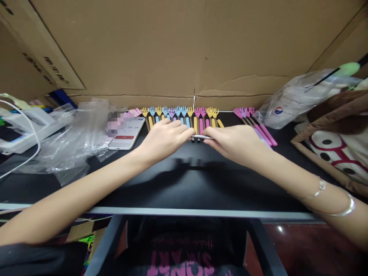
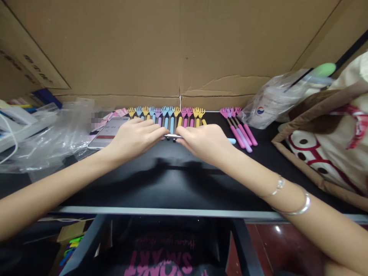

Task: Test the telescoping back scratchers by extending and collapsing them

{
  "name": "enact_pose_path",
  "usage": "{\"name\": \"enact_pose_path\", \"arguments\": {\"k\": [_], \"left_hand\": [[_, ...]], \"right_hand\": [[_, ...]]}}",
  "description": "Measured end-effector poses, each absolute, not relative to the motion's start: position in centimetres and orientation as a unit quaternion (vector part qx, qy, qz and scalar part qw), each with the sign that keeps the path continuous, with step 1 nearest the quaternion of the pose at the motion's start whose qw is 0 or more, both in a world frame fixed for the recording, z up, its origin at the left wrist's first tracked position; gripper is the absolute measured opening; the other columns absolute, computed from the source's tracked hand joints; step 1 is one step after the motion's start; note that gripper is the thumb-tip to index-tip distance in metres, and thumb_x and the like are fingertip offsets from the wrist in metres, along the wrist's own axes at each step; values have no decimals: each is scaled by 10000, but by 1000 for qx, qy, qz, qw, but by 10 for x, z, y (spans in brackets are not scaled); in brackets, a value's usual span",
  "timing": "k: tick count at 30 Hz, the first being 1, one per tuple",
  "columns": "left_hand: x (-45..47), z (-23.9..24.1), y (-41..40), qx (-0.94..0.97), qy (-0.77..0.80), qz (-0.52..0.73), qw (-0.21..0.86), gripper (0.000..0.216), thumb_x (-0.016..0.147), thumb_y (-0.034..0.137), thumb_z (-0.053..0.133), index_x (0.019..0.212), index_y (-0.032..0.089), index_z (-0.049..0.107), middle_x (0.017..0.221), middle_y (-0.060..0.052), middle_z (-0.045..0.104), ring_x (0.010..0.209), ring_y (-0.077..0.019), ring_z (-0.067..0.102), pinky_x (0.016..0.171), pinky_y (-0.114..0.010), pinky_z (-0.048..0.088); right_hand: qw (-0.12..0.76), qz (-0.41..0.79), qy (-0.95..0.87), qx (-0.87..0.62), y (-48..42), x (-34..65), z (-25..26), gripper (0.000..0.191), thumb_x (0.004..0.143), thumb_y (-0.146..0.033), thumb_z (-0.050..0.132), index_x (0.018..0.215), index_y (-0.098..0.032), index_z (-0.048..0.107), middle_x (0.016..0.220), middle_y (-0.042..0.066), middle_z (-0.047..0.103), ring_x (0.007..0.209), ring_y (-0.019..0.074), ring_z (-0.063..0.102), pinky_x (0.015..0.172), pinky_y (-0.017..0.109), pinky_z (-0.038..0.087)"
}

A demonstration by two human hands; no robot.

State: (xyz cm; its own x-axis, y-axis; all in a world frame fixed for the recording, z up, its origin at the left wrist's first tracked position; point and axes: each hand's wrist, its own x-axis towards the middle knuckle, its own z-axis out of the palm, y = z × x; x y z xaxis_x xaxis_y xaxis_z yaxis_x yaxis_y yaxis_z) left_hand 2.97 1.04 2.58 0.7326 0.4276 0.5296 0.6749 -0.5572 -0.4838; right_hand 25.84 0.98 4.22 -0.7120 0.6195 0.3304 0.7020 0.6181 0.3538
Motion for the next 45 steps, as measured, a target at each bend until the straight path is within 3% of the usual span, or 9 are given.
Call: {"name": "enact_pose_path", "arguments": {"k": [4,10,15,21,28,35,41,45], "left_hand": [[34,29,12,-863,-296,-192,362,300,1012,283,419,812,185,620,677,-23,623,683,-168,560,556,-298,297],[18,51,15,-846,-324,-184,381,391,1026,340,361,775,206,628,652,-34,588,679,-173,536,558,-307,278],[-14,64,20,-835,-376,-164,367,436,1027,384,315,779,226,638,617,-27,557,653,-170,523,550,-312,261],[-56,67,26,-817,-476,-136,297,465,1011,489,310,812,247,655,653,-15,590,663,-157,471,566,-304,247],[-114,59,29,-778,-483,-118,383,412,1001,470,344,940,298,713,591,-5,572,634,-157,431,519,-268,207],[-161,37,31,-743,-517,-94,414,389,994,404,374,852,248,701,649,-24,621,680,-165,452,524,-273,238],[-172,38,30,-719,-534,-98,434,412,1000,397,352,816,230,681,664,-36,621,681,-171,442,525,-274,227],[-183,40,28,-702,-541,-123,447,419,1000,389,344,781,216,657,656,-38,594,657,-170,397,524,-269,207]], "right_hand": [[92,-271,-885,-366,8,260,40,365,1006,-362,322,899,-180,619,630,40,650,565,149,575,503,271,165],[115,-319,-854,-394,10,281,47,550,1020,-472,196,864,-188,640,648,53,657,549,143,538,525,285,162],[82,-328,-828,-447,26,323,52,618,984,-564,168,830,-195,640,631,59,630,536,153,489,533,280,163],[80,-285,-811,-505,43,378,48,547,942,-586,237,743,-212,583,639,77,597,597,166,495,568,294,196],[81,-302,-784,-537,48,416,37,517,938,-555,191,830,-228,577,789,110,629,730,218,556,604,313,227],[59,-368,-737,-564,52,436,32,488,962,-508,161,804,-227,528,816,114,616,746,216,542,611,324,232],[98,-411,-728,-540,60,453,30,467,928,-530,251,745,-215,544,711,90,594,659,178,495,555,299,210],[75,-421,-695,-578,60,460,34,448,900,-494,307,718,-190,581,709,116,614,639,178,492,532,289,194]]}}
